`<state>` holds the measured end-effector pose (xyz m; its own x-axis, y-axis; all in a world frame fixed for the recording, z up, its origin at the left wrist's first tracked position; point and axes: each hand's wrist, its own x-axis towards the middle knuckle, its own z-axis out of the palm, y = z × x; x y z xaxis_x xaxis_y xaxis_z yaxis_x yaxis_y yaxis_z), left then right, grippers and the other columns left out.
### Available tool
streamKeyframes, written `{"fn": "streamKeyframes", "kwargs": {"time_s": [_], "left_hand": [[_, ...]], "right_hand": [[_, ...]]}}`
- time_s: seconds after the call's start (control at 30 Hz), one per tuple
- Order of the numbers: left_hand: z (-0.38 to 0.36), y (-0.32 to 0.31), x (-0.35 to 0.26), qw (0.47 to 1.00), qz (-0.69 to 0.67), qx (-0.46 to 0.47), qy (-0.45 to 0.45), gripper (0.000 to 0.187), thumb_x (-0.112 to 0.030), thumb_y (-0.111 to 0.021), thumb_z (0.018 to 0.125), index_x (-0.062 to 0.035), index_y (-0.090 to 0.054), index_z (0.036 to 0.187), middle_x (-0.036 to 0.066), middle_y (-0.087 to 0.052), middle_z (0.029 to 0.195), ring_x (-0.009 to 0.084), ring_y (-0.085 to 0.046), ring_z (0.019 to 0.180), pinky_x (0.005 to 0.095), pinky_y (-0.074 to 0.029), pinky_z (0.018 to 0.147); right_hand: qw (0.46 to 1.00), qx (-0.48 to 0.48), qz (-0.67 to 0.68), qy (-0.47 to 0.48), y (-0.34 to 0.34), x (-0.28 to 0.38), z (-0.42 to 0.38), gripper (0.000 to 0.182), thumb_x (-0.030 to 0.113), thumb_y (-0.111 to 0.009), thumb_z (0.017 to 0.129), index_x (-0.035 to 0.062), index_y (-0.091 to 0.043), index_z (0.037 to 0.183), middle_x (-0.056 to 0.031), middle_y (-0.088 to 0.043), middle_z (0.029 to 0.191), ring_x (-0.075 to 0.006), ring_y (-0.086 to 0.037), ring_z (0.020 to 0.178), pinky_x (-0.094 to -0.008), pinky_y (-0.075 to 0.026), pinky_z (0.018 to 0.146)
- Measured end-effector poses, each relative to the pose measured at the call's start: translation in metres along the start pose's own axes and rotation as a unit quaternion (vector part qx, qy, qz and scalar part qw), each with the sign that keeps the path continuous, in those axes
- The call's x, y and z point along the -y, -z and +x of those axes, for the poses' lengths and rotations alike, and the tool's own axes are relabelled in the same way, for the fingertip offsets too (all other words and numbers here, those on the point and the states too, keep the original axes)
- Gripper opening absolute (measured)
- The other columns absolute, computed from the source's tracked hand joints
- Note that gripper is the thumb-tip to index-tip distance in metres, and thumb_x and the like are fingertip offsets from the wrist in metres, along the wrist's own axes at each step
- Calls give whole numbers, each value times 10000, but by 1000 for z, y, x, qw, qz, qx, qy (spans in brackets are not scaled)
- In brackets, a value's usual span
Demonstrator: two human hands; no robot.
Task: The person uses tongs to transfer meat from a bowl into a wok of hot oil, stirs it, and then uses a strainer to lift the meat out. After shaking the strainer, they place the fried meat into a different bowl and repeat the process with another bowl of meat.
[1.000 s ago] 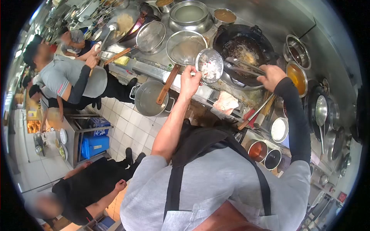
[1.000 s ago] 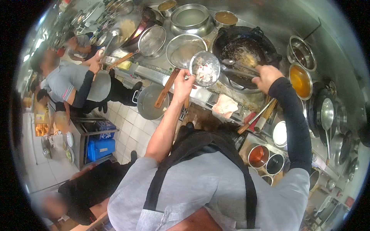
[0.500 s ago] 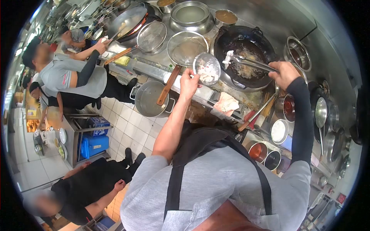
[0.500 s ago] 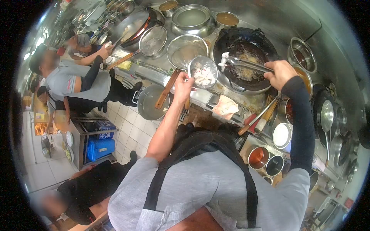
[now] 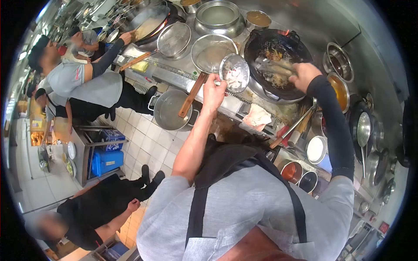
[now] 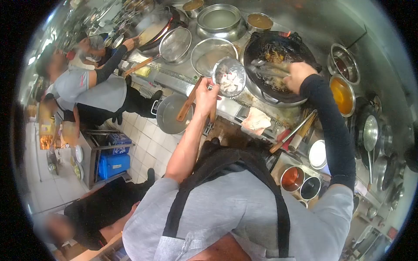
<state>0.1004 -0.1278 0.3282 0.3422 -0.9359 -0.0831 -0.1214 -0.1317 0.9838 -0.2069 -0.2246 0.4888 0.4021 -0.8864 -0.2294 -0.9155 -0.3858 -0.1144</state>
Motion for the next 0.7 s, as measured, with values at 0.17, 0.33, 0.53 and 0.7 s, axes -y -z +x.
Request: {"fn": "streamKeyframes", "kwargs": {"time_s": [0.17,0.33,0.53,0.7], "left_hand": [[2,-12,-2,998,39,19,-48,169,-80,-650,883,0,-506,921,123,-661,763,180,-677,608,327,-558,505],[2,-10,7,1000,-23,8,4,175,-71,-648,887,17,-500,918,153,-642,936,189,-676,723,322,-597,515],[3,-3,24,999,-24,-4,35,176,-66,-658,896,14,-504,929,144,-625,945,178,-654,720,315,-594,510],[3,0,27,997,-49,-17,56,168,-65,-663,897,11,-521,946,115,-622,884,165,-638,653,312,-587,510]], "right_hand": [[990,33,-91,103,-14,41,-8,278,235,-739,810,3,-703,957,-255,-690,875,-425,-680,920,-502,-542,841],[996,11,-71,45,14,25,-24,230,191,-709,822,-15,-711,925,-247,-701,901,-418,-687,943,-492,-545,856],[995,-76,-6,67,14,-24,-29,331,176,-724,828,-2,-737,1107,-266,-712,974,-411,-688,978,-462,-525,908],[999,-20,16,21,-25,-58,23,354,225,-711,833,-43,-733,1063,-272,-715,979,-400,-691,1002,-453,-527,918]]}}
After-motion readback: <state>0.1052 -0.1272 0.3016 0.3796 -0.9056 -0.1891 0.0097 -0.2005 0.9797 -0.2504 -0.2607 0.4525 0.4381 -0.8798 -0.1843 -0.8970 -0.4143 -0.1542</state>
